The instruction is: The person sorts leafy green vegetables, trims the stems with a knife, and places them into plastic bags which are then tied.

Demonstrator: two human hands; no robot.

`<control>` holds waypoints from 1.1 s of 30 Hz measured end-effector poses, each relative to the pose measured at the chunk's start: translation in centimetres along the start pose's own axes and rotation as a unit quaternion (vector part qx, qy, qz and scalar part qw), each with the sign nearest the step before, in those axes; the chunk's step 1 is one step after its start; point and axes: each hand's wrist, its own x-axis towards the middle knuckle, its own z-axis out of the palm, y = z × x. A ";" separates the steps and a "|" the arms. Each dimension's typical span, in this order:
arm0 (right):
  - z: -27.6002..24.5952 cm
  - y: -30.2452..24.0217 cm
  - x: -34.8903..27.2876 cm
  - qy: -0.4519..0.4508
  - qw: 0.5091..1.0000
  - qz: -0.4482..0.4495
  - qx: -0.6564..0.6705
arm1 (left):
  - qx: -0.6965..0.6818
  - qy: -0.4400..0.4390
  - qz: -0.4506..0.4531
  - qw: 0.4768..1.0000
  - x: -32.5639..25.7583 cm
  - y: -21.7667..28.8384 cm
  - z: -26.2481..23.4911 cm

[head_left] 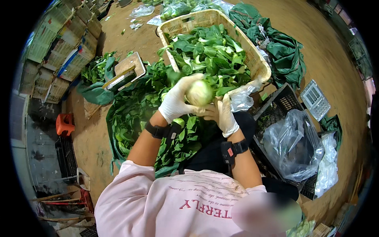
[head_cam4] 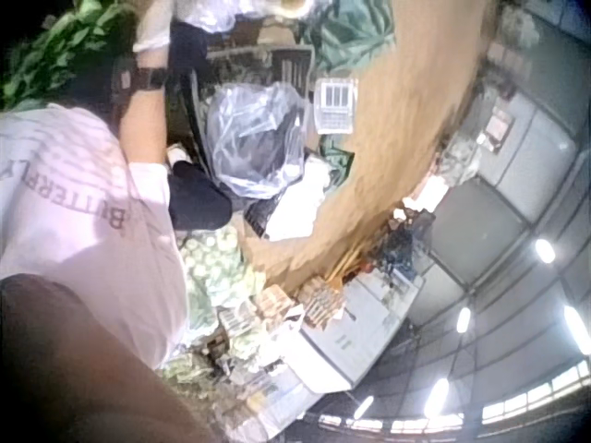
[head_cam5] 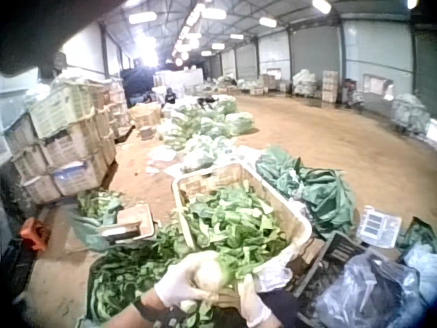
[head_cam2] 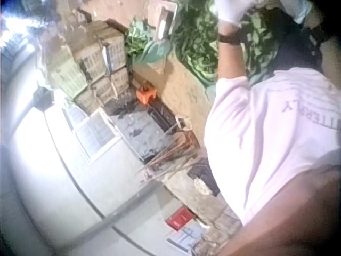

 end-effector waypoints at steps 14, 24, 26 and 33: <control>0.9 3.0 1.2 0.100 0.967 -0.018 -0.233 | -0.611 0.266 -0.165 0.727 -5.8 -2.1 6.0; 0.3 3.2 2.2 0.200 0.942 -0.250 0.097 | 0.020 0.179 -0.219 0.959 -3.6 -1.3 7.2; 0.3 3.4 2.1 0.211 0.940 -0.242 0.113 | -0.225 0.192 -0.238 0.925 -3.0 -1.3 6.8; 0.8 2.7 1.7 0.247 0.924 -0.223 0.187 | -0.119 0.151 -0.254 0.948 -3.0 -2.5 9.1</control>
